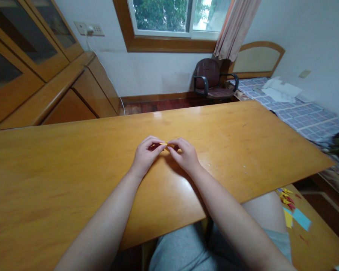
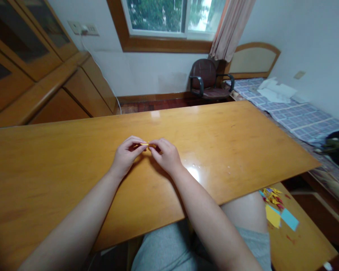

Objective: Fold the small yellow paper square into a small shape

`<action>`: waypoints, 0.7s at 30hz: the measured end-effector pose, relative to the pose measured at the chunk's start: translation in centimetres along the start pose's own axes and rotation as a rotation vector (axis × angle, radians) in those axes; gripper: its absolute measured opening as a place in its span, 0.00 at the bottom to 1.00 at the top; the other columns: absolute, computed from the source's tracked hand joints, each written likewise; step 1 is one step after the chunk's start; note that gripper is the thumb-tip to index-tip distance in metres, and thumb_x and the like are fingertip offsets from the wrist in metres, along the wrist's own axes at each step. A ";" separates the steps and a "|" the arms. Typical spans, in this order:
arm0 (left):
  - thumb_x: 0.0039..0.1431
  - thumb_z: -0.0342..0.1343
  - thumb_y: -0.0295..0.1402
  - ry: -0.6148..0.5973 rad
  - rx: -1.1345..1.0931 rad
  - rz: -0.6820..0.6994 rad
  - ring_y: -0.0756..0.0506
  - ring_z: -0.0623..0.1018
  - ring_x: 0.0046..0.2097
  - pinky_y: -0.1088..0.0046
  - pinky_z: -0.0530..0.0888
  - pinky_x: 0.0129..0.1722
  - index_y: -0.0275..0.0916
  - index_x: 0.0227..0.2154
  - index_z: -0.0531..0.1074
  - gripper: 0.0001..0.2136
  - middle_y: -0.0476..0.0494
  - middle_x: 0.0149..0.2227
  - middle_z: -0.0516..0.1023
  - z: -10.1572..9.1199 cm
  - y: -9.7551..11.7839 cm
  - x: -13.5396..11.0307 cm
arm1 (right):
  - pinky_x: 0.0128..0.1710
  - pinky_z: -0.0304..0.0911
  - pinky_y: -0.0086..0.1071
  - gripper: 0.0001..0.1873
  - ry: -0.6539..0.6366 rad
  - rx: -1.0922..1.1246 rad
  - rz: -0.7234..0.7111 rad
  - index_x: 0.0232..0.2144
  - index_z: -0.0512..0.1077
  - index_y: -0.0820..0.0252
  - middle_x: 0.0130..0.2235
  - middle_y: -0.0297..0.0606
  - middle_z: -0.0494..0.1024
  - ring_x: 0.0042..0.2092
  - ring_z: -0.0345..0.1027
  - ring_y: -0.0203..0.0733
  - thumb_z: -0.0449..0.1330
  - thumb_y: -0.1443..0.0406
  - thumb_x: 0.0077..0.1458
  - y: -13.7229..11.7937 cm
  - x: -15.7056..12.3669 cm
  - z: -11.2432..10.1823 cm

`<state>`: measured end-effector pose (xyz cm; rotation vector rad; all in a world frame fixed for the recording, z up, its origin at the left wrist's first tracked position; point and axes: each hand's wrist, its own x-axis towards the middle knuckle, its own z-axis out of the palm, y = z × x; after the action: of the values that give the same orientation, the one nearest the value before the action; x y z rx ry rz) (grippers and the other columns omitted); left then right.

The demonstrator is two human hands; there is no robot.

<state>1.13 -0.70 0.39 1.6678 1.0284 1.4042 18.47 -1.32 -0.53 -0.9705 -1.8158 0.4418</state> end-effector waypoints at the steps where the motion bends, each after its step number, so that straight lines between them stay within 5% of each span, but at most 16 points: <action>1: 0.53 0.64 0.37 0.000 -0.007 -0.001 0.48 0.75 0.36 0.71 0.73 0.38 0.39 0.29 0.77 0.07 0.46 0.32 0.75 0.0 0.0 0.0 | 0.39 0.67 0.33 0.05 0.000 -0.008 -0.012 0.37 0.74 0.56 0.35 0.37 0.78 0.35 0.71 0.39 0.58 0.65 0.59 0.0 0.0 0.0; 21: 0.55 0.62 0.36 0.037 -0.065 -0.046 0.48 0.76 0.35 0.70 0.72 0.39 0.39 0.31 0.78 0.06 0.47 0.31 0.74 -0.2 -0.3 0.0 | 0.39 0.67 0.33 0.05 0.012 -0.006 0.017 0.37 0.74 0.56 0.34 0.38 0.77 0.35 0.70 0.39 0.57 0.65 0.59 -0.1 0.0 -0.1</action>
<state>0.89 -0.55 0.17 1.5673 1.0248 1.4276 18.48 -1.35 -0.42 -0.9908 -1.8008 0.4404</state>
